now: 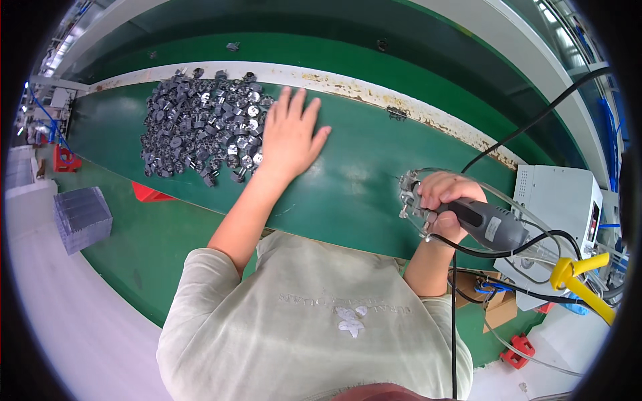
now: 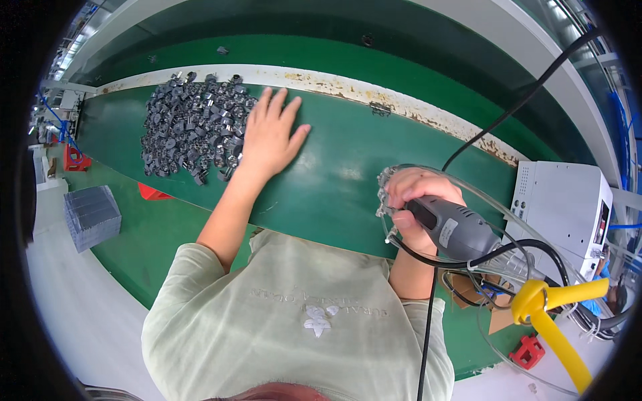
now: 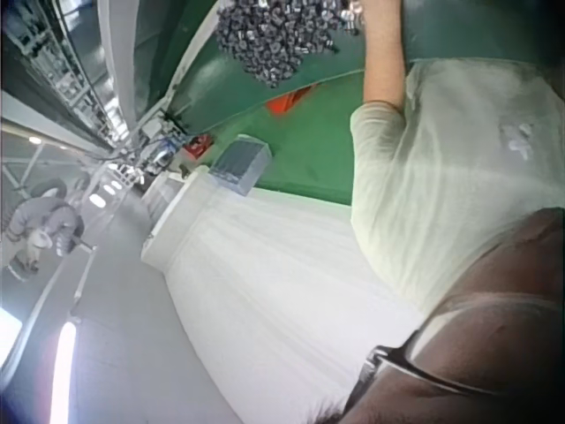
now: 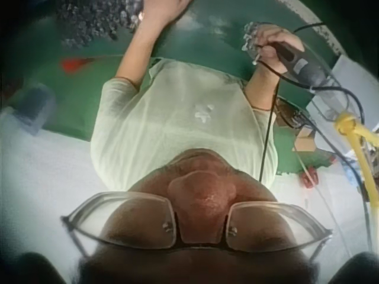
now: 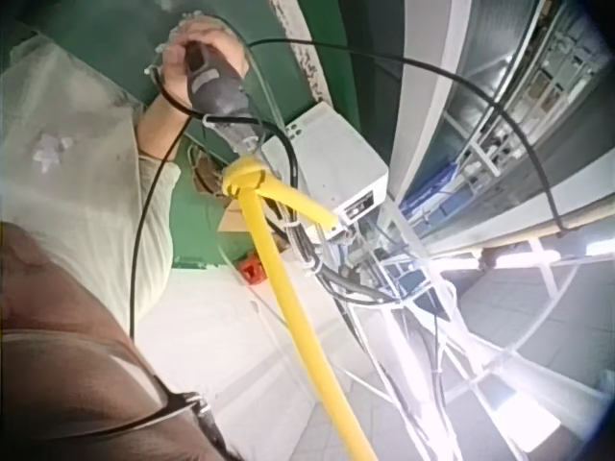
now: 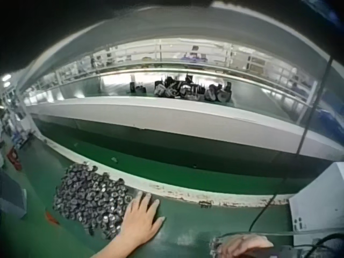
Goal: The person uses a soldering iron to attach small metal pins to the base of cylindrical electronic components. They pick up each component from a pile on a green workbench, apply the soldering iron to the base, and place the finished unit into a separate area. The process is repeated continuously for numerous components.
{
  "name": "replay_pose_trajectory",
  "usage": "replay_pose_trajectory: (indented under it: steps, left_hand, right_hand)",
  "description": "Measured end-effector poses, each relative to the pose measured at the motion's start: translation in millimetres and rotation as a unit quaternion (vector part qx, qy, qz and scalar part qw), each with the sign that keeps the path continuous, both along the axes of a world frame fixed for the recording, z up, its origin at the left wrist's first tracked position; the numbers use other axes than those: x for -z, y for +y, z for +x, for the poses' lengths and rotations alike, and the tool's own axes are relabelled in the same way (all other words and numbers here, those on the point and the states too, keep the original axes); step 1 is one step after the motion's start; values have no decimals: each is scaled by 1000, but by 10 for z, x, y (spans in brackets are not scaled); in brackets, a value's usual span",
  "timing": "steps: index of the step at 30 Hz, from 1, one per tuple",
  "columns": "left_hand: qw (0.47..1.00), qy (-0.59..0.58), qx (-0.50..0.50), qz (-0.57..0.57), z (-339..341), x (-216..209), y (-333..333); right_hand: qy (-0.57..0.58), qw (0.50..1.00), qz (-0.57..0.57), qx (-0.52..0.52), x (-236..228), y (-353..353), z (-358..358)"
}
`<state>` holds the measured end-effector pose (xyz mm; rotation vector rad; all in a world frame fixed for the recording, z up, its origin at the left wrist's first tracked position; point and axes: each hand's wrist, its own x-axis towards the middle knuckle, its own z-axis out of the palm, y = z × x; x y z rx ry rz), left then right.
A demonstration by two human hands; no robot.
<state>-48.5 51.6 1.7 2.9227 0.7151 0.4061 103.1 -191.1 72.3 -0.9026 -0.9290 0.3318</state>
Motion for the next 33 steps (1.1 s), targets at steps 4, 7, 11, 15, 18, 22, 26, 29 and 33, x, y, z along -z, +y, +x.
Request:
replay_pose_trajectory:
  steps: [4,7,11,15,18,22,26,29,33]
  left_hand:
    - [994,-6,102,-44,152,-35,-413]
    - [982,-23,164,-95,201,-111,-579]
    - [976,-19,173,-131,179,-241,-443]
    - [978,-1,172,-117,148,-254,-370]
    - [976,-6,191,-106,223,-208,-459]
    - [972,-41,206,-106,310,-191,-541]
    - [980,-46,151,-121,260,-305,-521]
    - [980,-61,166,-92,208,-268,-547]
    - [960,-40,253,-110,210,-301,-682]
  right_hand:
    - [0,1000,14,2,-36,4,10]
    - [9,1000,20,12,-49,-27,47]
    - [9,999,23,21,-63,-114,46]
    - [-3,1000,17,20,-59,-92,44]
    - [0,1000,16,25,-52,-25,-1]
    - [-20,999,18,26,-72,-6,-8]
    - [-16,999,14,33,-63,-114,35]
    - [-11,999,15,35,-38,-133,51]
    - [5,1000,19,20,-59,-121,35]
